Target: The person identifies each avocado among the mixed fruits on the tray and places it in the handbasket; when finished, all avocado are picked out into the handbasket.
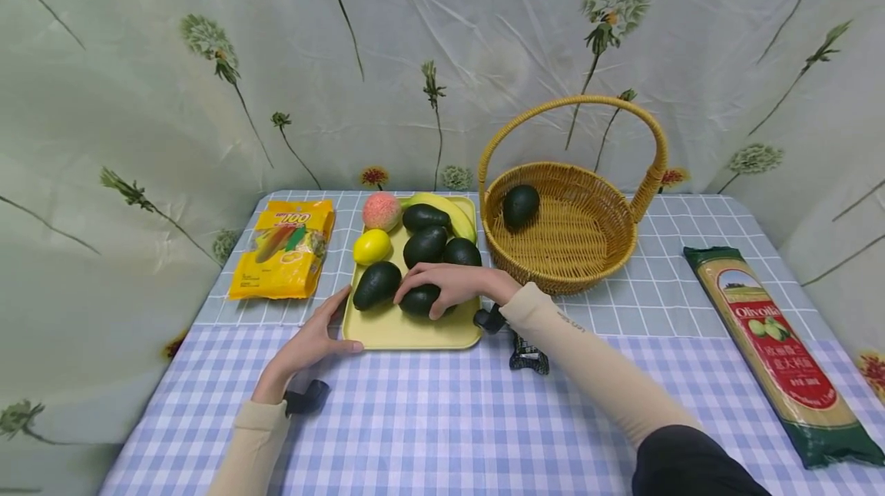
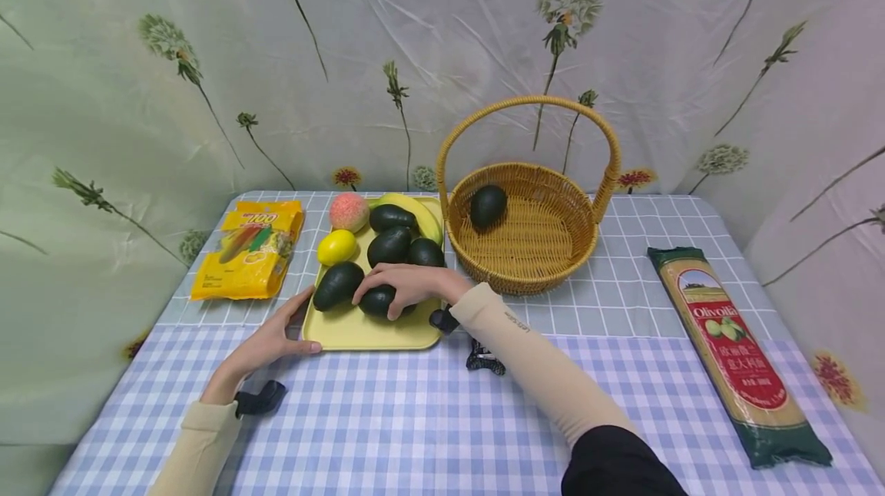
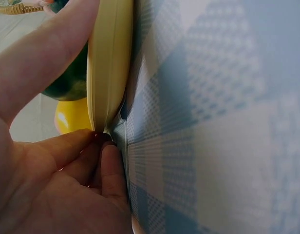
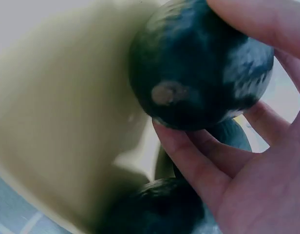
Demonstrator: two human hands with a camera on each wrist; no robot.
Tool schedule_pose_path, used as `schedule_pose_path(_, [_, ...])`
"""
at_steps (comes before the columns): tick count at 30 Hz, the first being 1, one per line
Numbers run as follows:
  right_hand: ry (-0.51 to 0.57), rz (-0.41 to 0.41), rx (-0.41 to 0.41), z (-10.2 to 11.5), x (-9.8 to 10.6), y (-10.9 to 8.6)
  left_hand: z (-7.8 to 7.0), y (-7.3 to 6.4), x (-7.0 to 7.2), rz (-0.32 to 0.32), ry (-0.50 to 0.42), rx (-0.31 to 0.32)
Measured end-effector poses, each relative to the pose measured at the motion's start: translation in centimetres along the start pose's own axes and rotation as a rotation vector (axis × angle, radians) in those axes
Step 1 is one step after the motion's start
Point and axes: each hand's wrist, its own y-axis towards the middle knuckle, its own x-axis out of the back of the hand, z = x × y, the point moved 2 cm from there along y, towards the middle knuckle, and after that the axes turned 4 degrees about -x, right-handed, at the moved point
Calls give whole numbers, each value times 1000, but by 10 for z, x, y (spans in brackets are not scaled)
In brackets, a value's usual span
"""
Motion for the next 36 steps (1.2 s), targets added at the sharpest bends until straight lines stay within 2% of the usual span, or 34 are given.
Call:
schedule_pose_path(5, [93,-50,29,-3,3,-8,0,-2,0,-4,-22,-3])
schedule_pose_path(12, [239,-101,5,-7,11,-24,5,-1,-1,-1,-29,5])
schedule_pose_path(18, [359,-151,17,-13,16,-40,5,-1,-2,-1,-37,15])
schedule_pose_path(22, [420,-198,8,-14,24,-57,4,0,-2,2,-30,31])
schedule_pose_path(29, [446,-302,-20,-22,44,-94,5,0,-2,3,-34,19])
schedule_pose_path(36, [530,-419,-121,-46,68,-136,4,0,-2,5,-40,7])
